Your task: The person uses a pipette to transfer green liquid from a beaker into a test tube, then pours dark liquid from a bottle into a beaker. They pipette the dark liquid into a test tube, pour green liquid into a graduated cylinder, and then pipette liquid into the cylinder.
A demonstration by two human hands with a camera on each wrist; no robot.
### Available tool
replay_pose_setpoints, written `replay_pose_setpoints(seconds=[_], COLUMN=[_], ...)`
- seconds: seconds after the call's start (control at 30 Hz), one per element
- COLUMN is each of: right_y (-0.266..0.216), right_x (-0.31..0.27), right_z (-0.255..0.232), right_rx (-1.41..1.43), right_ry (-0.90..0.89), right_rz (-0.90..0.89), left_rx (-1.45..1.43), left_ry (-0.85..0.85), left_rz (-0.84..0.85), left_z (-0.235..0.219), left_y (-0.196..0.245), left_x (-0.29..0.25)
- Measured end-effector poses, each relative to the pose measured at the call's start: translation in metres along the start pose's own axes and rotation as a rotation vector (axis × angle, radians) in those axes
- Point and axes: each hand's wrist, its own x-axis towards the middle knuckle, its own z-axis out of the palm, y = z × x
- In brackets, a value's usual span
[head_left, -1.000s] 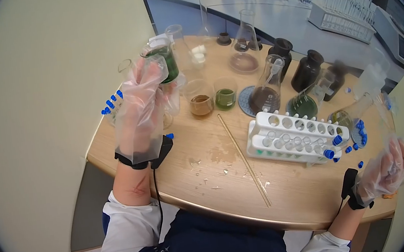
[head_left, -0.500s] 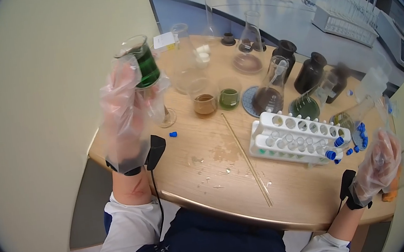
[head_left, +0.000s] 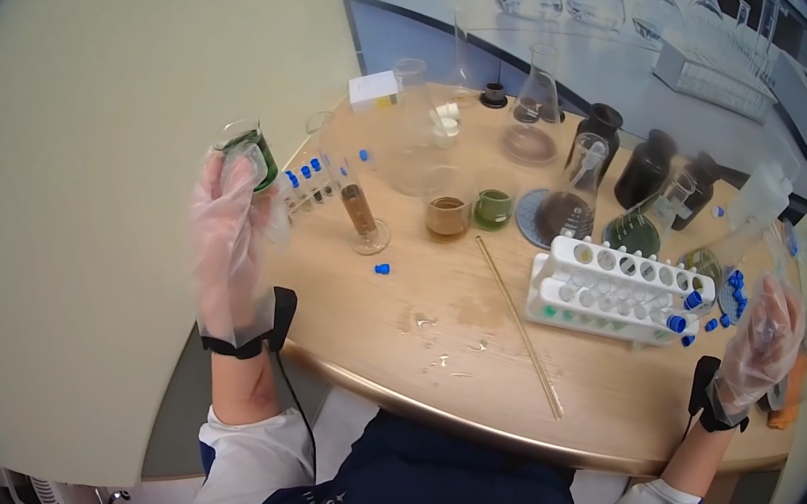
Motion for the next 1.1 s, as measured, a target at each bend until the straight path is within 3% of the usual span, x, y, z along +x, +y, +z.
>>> replay_pose_setpoints(seconds=[0.2,0.5,0.7,0.8,0.9,1.1], right_y=[-0.003,0.0,0.002,0.001,-0.001,-0.003], right_x=[0.001,-0.001,-0.002,0.0,-0.001,0.0], right_z=[0.002,0.001,0.003,0.005,0.005,0.004], right_rx=[0.006,0.023,0.023,0.053,0.022,0.01], right_ry=[-0.018,-0.021,-0.011,0.002,-0.016,-0.015], right_rz=[0.008,-0.035,-0.042,-0.046,-0.009,-0.001], left_rx=[-0.045,-0.178,-0.084,0.041,0.236,0.275], left_ry=[0.072,0.022,0.016,0.09,0.039,-0.037], left_rz=[-0.06,-0.085,0.02,-0.043,-0.113,-0.044], left_z=[-0.017,0.013,0.013,0.016,0.009,0.004], left_y=[-0.025,-0.016,-0.019,-0.02,-0.019,-0.027], left_x=[0.018,0.024,0.028,0.033,0.041,0.046])
